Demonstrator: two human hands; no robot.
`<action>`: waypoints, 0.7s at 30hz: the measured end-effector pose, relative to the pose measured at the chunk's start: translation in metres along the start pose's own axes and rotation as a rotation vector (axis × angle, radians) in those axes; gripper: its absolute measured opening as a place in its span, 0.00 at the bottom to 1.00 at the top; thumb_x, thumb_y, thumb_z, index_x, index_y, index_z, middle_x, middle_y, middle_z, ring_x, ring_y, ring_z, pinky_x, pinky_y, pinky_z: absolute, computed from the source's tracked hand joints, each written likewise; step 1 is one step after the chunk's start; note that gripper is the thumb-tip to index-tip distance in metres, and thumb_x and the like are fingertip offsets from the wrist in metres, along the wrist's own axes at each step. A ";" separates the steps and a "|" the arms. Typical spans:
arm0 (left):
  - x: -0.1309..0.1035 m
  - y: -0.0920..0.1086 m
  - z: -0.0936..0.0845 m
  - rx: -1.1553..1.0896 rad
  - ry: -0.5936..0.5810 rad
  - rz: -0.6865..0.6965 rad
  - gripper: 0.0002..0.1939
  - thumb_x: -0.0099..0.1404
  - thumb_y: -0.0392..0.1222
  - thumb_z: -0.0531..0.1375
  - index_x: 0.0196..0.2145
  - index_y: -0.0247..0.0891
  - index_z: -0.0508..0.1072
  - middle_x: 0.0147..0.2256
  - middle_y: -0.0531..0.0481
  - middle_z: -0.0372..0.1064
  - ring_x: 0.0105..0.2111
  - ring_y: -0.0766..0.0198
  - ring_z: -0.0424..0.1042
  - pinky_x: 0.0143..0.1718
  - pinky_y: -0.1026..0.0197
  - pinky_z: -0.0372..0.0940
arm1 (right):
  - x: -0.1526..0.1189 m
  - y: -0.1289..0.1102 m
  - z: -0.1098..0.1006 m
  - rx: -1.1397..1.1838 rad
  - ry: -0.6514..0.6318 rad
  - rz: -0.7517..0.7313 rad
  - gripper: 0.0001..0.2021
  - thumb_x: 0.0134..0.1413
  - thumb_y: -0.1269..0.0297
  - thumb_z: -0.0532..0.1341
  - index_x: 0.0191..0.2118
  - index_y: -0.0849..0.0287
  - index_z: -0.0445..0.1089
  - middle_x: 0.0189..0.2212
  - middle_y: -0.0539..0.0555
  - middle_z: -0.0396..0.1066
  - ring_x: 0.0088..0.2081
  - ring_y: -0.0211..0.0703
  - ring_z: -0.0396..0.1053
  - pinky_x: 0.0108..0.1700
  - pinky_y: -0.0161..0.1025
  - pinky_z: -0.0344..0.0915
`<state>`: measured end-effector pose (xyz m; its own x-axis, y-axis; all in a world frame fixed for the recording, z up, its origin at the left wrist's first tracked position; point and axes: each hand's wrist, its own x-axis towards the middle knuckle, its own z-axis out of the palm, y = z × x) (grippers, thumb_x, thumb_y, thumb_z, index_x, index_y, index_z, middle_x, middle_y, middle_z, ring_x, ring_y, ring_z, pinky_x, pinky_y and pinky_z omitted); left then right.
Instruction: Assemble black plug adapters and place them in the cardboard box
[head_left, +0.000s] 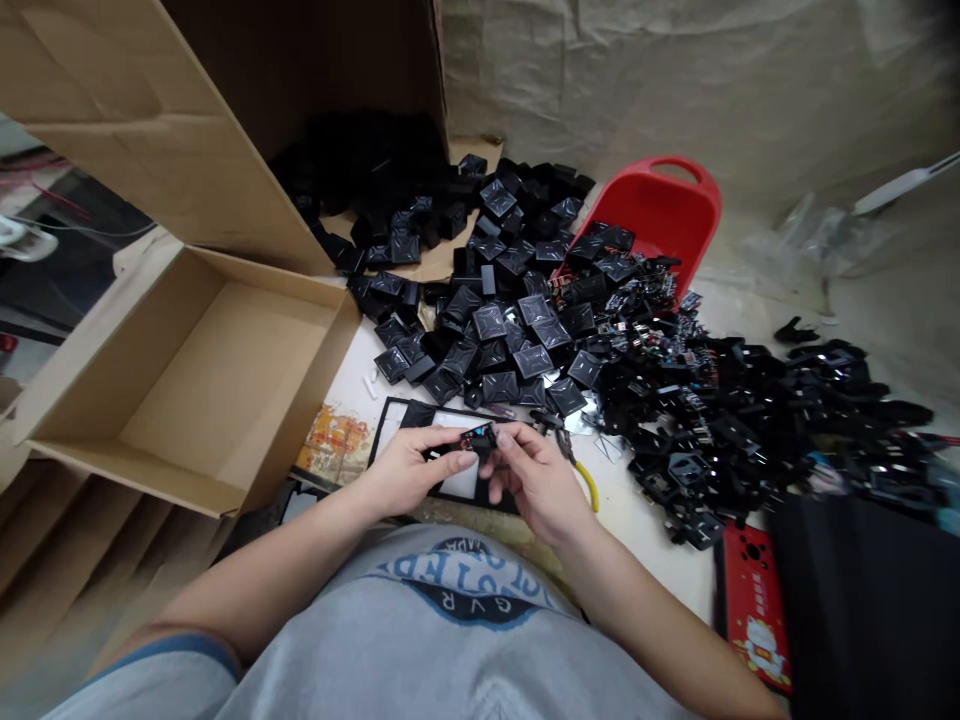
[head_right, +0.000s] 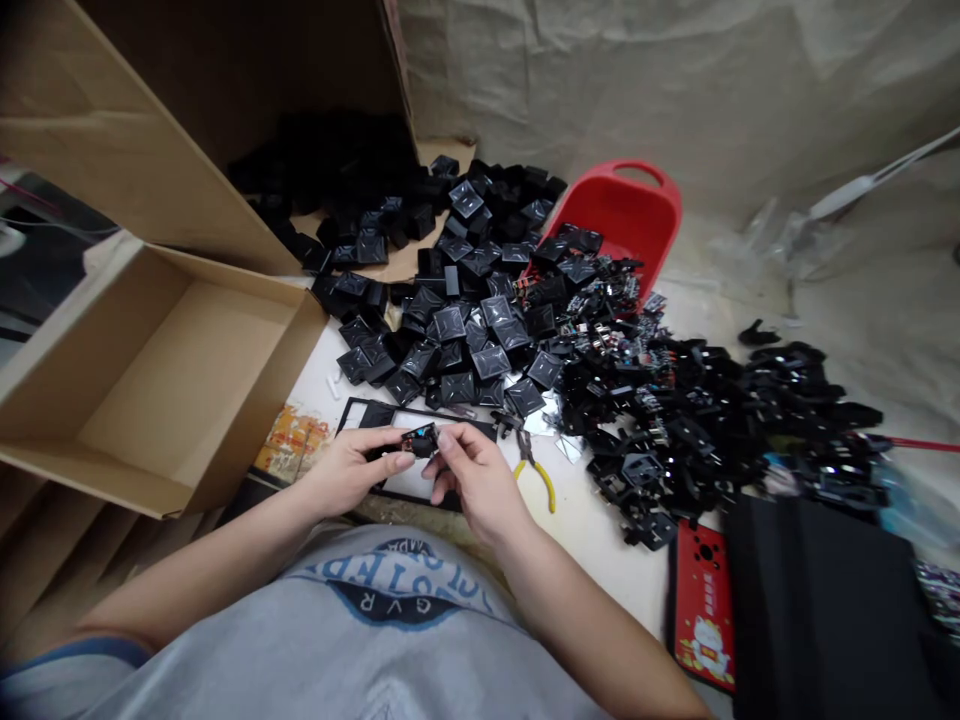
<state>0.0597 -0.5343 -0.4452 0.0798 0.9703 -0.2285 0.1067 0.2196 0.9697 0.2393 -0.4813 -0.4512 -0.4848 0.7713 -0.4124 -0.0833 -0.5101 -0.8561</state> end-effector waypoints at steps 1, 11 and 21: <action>0.000 -0.001 0.000 0.008 -0.012 -0.025 0.16 0.64 0.49 0.60 0.45 0.38 0.78 0.38 0.48 0.76 0.38 0.60 0.73 0.44 0.59 0.67 | -0.001 0.000 -0.003 0.043 -0.020 0.055 0.16 0.50 0.48 0.66 0.35 0.57 0.70 0.21 0.47 0.68 0.21 0.36 0.66 0.18 0.32 0.66; -0.009 -0.010 -0.007 0.192 0.022 -0.061 0.22 0.52 0.42 0.69 0.44 0.39 0.69 0.39 0.49 0.72 0.39 0.59 0.72 0.42 0.58 0.67 | -0.001 0.015 -0.045 -0.820 0.017 -0.131 0.10 0.49 0.55 0.66 0.26 0.56 0.74 0.26 0.51 0.71 0.30 0.44 0.68 0.33 0.42 0.67; -0.004 -0.001 0.012 0.211 0.125 0.078 0.23 0.57 0.36 0.60 0.49 0.39 0.58 0.43 0.46 0.71 0.42 0.58 0.72 0.45 0.55 0.66 | -0.007 -0.019 -0.001 0.054 0.100 -0.102 0.13 0.44 0.54 0.71 0.25 0.56 0.70 0.24 0.46 0.67 0.23 0.35 0.66 0.23 0.33 0.65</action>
<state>0.0713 -0.5400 -0.4464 -0.0259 0.9914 -0.1283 0.3102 0.1300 0.9417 0.2453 -0.4763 -0.4330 -0.3824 0.8528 -0.3556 -0.1758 -0.4450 -0.8781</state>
